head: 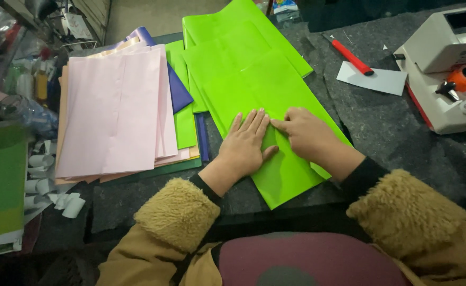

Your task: Apply glue to the edge of a neon green sheet of paper and fold it to join the edges.

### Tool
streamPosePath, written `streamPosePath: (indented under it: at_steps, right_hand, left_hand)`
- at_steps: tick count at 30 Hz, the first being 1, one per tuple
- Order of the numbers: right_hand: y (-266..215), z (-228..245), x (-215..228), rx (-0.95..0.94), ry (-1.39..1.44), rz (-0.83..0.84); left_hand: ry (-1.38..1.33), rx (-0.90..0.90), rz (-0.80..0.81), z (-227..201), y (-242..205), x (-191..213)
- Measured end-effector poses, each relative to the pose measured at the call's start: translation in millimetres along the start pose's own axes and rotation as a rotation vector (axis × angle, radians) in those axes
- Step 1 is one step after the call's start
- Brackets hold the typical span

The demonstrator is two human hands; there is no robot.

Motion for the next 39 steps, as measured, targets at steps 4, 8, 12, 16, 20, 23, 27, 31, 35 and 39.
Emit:
streamPosePath:
  at_steps: [4, 8, 12, 16, 20, 23, 27, 31, 35, 39]
  right_hand:
    - [-7.2, -1.1, -3.9, -0.026, -0.123, 0.112]
    - [-36.9, 1.2, 2.2, 0.032, -0.181, 0.154]
    - [-82.0, 3.0, 6.5, 0.039, -0.171, 0.172]
    - [-121.2, 11.5, 18.1, -0.098, -0.052, 0.168]
    - [-149.3, 4.8, 26.7, -0.211, 0.064, 0.175]
    - [-150.0, 6.6, 35.7, -0.210, 0.143, -0.026]
    - [-114.6, 43.5, 46.7, -0.157, 0.167, -0.132]
    - [-104.2, 38.9, 36.3, -0.042, -0.007, -0.097]
    - [-95.8, 13.2, 9.4, 0.021, -0.071, -0.045]
    - [-99.3, 0.1, -15.2, 0.012, -0.304, 0.118]
  left_hand:
    - [-0.010, 0.027, 0.036, 1.2, 0.0, 3.6]
    - [0.028, 0.028, 0.096, 2.0, 0.9, 5.8]
    - [0.046, 0.019, 0.093, 2.3, 0.8, 4.8]
    - [0.040, 0.035, 0.105, 2.8, 0.8, 5.5]
    - [0.062, 0.023, 0.094, 2.9, 1.5, 3.0]
    - [0.057, 0.029, 0.092, 2.4, 0.9, 0.9]
    - [0.074, 0.043, 0.082, -0.3, 0.5, 3.6]
    - [0.054, 0.051, 0.124, -2.3, -2.2, -1.9]
    - [0.041, 0.079, 0.141, 5.1, 3.8, -8.0]
    - [0.038, 0.202, 0.207, 44.0, 16.2, -19.4]
Point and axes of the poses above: each hand's wrist, its own y-axis towards the middle knuckle, its own x-axis out of the back of the hand, z = x × y, the point moved 3 cm from there along y, towards the middle knuckle, and after that the axes turned 1 degree about y, right-handed, at the moved point
